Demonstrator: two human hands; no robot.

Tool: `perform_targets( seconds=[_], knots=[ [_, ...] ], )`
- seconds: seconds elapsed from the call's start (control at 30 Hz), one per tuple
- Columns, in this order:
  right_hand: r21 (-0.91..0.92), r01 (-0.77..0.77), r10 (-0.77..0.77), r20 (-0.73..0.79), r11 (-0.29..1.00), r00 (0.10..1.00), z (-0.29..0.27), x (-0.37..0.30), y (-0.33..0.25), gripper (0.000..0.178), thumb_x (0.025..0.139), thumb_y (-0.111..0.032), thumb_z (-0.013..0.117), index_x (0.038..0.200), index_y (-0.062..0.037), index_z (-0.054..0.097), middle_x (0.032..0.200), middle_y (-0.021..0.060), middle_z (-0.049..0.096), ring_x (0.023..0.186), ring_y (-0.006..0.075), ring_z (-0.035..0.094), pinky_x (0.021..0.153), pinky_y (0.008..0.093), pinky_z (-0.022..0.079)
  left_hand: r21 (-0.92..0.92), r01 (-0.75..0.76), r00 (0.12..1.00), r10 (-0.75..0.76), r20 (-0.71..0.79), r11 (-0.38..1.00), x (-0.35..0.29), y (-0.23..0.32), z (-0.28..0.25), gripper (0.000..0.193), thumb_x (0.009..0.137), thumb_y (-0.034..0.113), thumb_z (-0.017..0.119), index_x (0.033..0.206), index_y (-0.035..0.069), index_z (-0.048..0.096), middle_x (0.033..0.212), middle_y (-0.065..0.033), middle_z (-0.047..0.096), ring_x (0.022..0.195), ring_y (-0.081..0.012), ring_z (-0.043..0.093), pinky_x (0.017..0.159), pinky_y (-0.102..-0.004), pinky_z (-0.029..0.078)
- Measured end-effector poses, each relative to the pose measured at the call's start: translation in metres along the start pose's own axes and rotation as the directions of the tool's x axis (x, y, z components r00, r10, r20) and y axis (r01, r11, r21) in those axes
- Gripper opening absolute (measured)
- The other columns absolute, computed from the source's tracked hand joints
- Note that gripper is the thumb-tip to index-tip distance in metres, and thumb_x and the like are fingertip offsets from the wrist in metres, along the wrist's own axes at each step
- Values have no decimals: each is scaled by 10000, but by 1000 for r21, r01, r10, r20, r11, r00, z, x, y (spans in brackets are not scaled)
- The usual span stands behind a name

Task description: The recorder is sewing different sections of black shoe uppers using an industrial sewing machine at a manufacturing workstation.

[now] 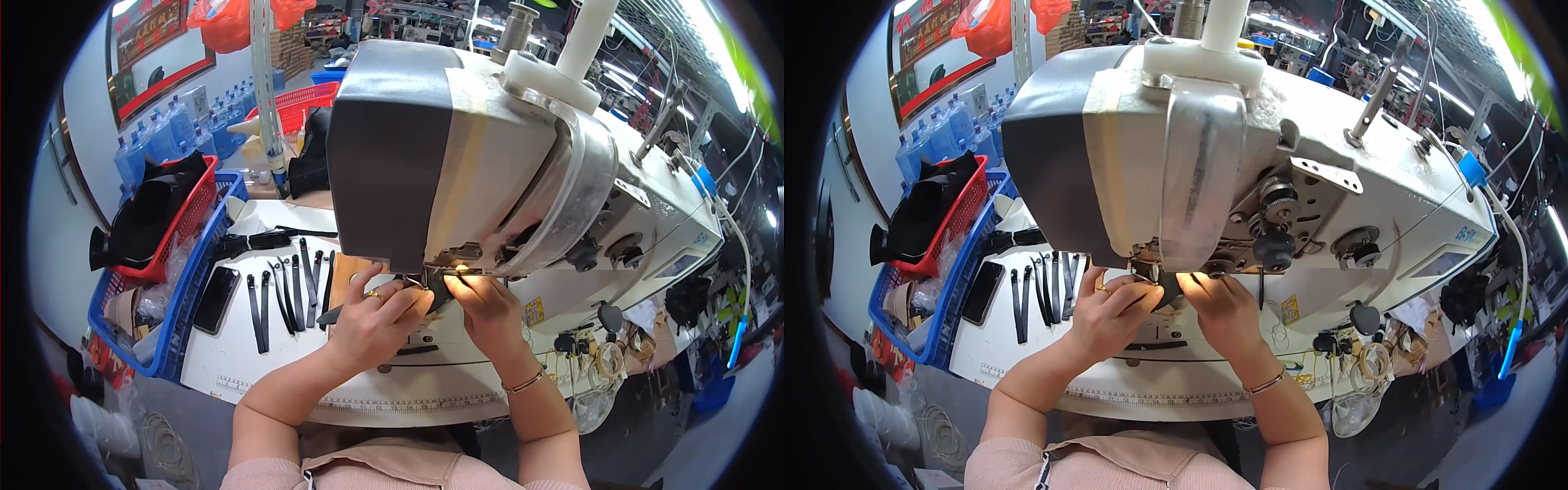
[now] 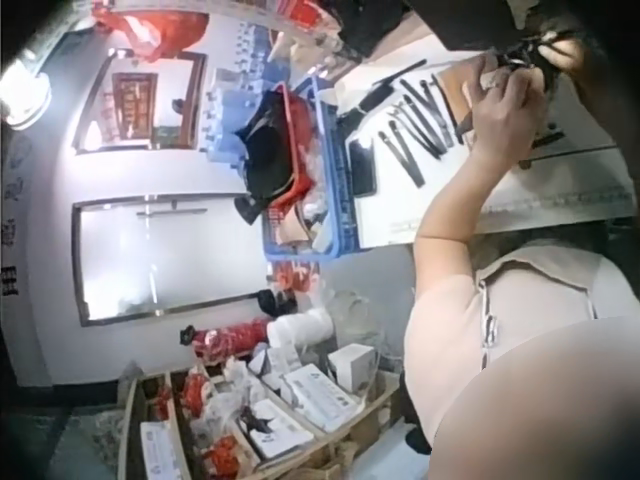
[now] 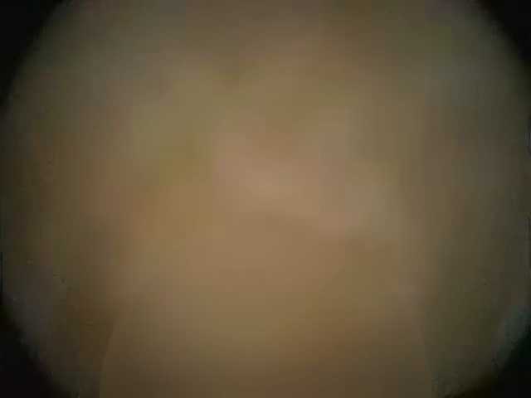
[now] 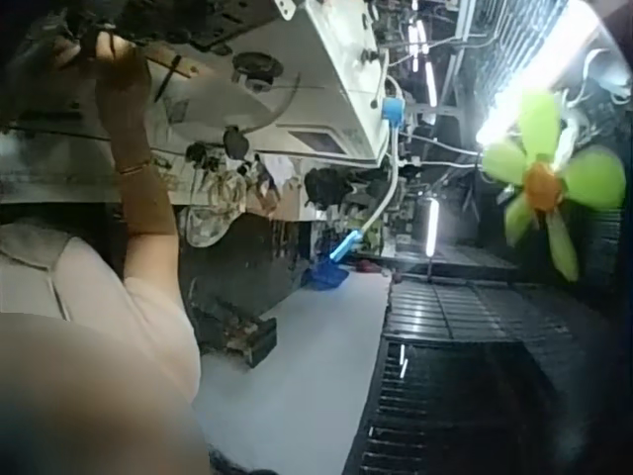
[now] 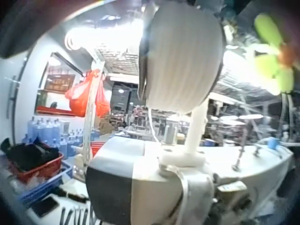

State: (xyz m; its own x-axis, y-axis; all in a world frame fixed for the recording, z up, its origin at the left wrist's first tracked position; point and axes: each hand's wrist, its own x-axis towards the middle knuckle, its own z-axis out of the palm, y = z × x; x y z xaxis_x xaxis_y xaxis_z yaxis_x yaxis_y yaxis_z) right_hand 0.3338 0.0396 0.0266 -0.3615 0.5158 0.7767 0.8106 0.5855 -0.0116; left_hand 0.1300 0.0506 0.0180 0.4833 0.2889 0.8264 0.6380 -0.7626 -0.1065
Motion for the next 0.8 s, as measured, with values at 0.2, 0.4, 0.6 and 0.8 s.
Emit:
perform_targets(
  seconds=[0.2,0.4,0.6,0.8],
  knots=[
    [14,71,-70,-58,997,996,11,-5,8,384,671,15,613,1040,-84,653,920,22,624,682,199,561,600,313,494,19,-14,1000,14,-13,1000,1,0,2,230,726,104,621,943,118,694,925,21,582,826,-121,617,990,-426,391],
    [-18,166,-166,-61,986,984,6,-2,6,351,710,-42,611,1056,-86,654,986,9,623,652,164,520,584,275,478,38,-28,1000,29,-6,999,-3,-1,3,261,734,104,613,984,115,687,936,15,585,836,-130,618,969,-417,412],
    [-1,122,-122,-19,993,992,2,0,0,352,653,49,624,984,-60,675,949,27,630,796,221,617,641,319,525,18,-43,999,43,-24,999,-1,-1,2,259,736,103,609,985,104,682,946,3,600,862,-138,624,945,-407,435],
    [-53,142,-143,-9,988,990,2,2,-3,334,649,45,636,961,-65,683,930,15,623,767,202,601,626,305,524,-190,7,998,-19,-62,982,-5,-7,2,265,701,58,652,962,95,674,986,-18,647,901,-176,629,880,-373,475]
  ],
)
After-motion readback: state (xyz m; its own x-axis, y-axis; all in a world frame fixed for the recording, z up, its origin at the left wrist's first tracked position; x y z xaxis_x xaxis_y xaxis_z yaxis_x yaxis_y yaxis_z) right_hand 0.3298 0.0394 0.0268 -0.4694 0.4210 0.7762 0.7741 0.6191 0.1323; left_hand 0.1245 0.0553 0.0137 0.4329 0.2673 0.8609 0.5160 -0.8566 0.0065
